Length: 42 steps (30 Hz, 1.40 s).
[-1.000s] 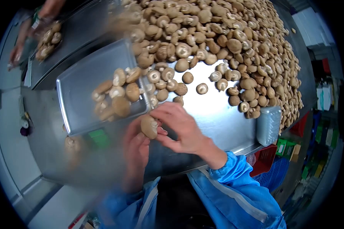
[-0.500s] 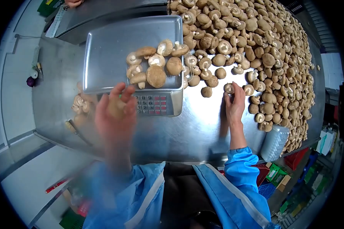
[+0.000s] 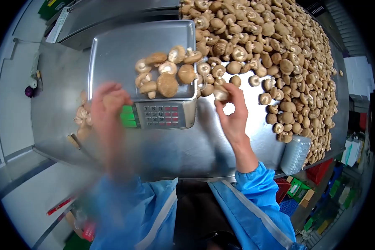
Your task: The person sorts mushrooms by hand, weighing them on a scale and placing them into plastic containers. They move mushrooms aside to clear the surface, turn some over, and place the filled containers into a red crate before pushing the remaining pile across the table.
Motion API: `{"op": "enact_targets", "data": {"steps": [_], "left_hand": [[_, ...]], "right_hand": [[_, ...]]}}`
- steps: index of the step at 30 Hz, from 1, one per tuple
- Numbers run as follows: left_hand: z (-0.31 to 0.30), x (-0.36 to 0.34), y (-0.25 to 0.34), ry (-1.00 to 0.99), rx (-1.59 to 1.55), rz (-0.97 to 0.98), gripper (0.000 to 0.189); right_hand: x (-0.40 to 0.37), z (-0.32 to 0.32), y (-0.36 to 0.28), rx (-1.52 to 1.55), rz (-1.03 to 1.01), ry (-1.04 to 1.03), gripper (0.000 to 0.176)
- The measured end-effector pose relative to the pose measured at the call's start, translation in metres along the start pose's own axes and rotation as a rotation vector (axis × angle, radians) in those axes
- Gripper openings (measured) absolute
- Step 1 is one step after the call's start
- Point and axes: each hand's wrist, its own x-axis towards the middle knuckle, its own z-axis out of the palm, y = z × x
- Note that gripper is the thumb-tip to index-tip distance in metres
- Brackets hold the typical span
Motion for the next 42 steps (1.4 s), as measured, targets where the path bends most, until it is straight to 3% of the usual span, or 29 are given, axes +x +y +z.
{"op": "enact_targets", "data": {"steps": [2, 5, 9, 10, 13, 16, 19, 20, 23, 28, 34, 42], "left_hand": [[0.016, 0.010, -0.005, -0.051, 0.158, 0.044, 0.041], [0.034, 0.031, -0.022, -0.094, 0.632, 0.358, 0.048], [0.049, 0.055, -0.048, -0.176, 0.973, 0.562, 0.051], [0.052, 0.054, -0.053, -0.167, 1.011, 0.534, 0.053], [0.054, 0.053, -0.057, -0.144, 0.948, 0.474, 0.049], [0.048, 0.052, -0.063, -0.087, 0.658, 0.318, 0.044], [0.043, 0.047, -0.043, 0.038, 0.636, 0.278, 0.042], [0.029, 0.050, -0.047, 0.059, 0.666, 0.369, 0.040], [0.007, 0.049, -0.037, 0.163, 0.613, 0.388, 0.038], [-0.014, 0.042, -0.030, 0.371, 0.405, 0.334, 0.035], [-0.021, 0.041, -0.023, 0.383, 0.275, 0.413, 0.033], [-0.011, 0.043, -0.026, 0.388, 0.381, 0.437, 0.036]], "right_hand": [[0.025, 0.016, -0.030, -0.065, -0.210, 0.030, 0.045], [0.056, 0.035, -0.050, -0.202, -0.441, 0.018, 0.055], [0.060, 0.059, -0.051, -0.399, -0.443, -0.124, 0.061], [0.054, 0.064, -0.044, -0.396, -0.447, -0.142, 0.062], [0.047, 0.059, -0.036, -0.328, -0.416, -0.196, 0.061], [0.046, 0.044, -0.041, -0.164, -0.329, -0.195, 0.058], [0.042, 0.029, -0.007, -0.189, -0.309, -0.098, 0.056], [0.038, 0.023, 0.006, -0.217, -0.239, -0.056, 0.053], [0.030, 0.004, 0.036, -0.262, -0.042, 0.045, 0.046], [0.029, -0.013, 0.093, -0.484, 0.001, 0.030, 0.039], [0.024, -0.016, 0.099, -0.450, 0.099, 0.038, 0.030], [0.024, -0.015, 0.101, -0.407, 0.103, 0.086, 0.029]]}}
